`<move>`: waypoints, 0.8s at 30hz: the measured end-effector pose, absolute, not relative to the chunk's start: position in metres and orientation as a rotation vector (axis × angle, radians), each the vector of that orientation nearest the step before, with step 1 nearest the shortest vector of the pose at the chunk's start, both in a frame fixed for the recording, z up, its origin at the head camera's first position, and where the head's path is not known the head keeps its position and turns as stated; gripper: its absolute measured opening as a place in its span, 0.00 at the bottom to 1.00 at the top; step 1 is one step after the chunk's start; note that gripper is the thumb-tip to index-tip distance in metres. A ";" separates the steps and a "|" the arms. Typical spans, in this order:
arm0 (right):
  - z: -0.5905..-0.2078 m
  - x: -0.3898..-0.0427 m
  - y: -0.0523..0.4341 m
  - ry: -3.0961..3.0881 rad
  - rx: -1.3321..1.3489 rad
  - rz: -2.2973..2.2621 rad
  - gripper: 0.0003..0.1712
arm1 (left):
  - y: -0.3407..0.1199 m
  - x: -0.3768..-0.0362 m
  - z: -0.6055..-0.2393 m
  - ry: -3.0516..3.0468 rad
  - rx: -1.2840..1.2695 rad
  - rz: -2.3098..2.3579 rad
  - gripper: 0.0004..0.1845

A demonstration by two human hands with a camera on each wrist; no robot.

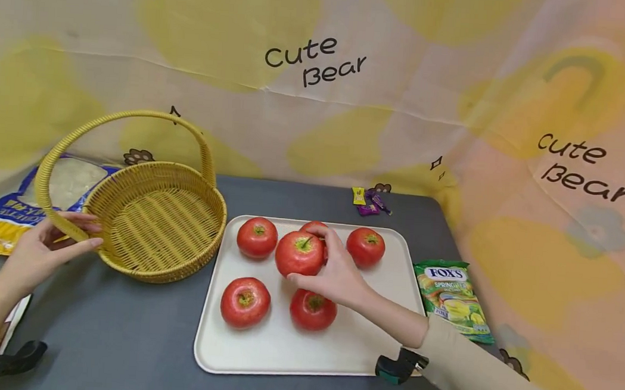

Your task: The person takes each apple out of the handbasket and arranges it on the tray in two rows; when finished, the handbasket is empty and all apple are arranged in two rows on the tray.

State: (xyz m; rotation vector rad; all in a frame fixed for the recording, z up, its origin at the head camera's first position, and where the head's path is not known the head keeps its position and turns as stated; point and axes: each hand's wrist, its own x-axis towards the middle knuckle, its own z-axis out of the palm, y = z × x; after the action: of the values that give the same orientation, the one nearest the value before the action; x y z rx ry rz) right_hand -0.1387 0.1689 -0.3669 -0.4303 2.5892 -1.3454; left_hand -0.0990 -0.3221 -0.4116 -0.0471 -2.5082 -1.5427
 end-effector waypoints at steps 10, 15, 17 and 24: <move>-0.385 -0.116 0.242 2.718 -0.196 -1.411 0.46 | -0.326 -0.097 -0.411 -2.529 -0.014 -1.524 0.24; -0.402 -0.101 0.265 2.711 -0.085 -1.410 0.46 | -0.326 -0.099 -0.411 -2.522 -0.017 -1.535 0.24; -0.409 -0.095 0.271 2.701 -0.056 -1.406 0.47 | -0.326 -0.099 -0.411 -2.522 -0.017 -1.539 0.24; -0.427 -0.086 0.280 2.718 -0.008 -1.365 0.47 | -0.325 -0.100 -0.412 -2.541 -0.025 -1.546 0.23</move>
State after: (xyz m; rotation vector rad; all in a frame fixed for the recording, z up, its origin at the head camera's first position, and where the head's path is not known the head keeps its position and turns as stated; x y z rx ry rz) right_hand -0.0857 0.2800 -0.4273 -0.0078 2.7184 -1.3647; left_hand -0.0996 -0.3246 -0.4115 -0.0246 -2.5409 -1.5461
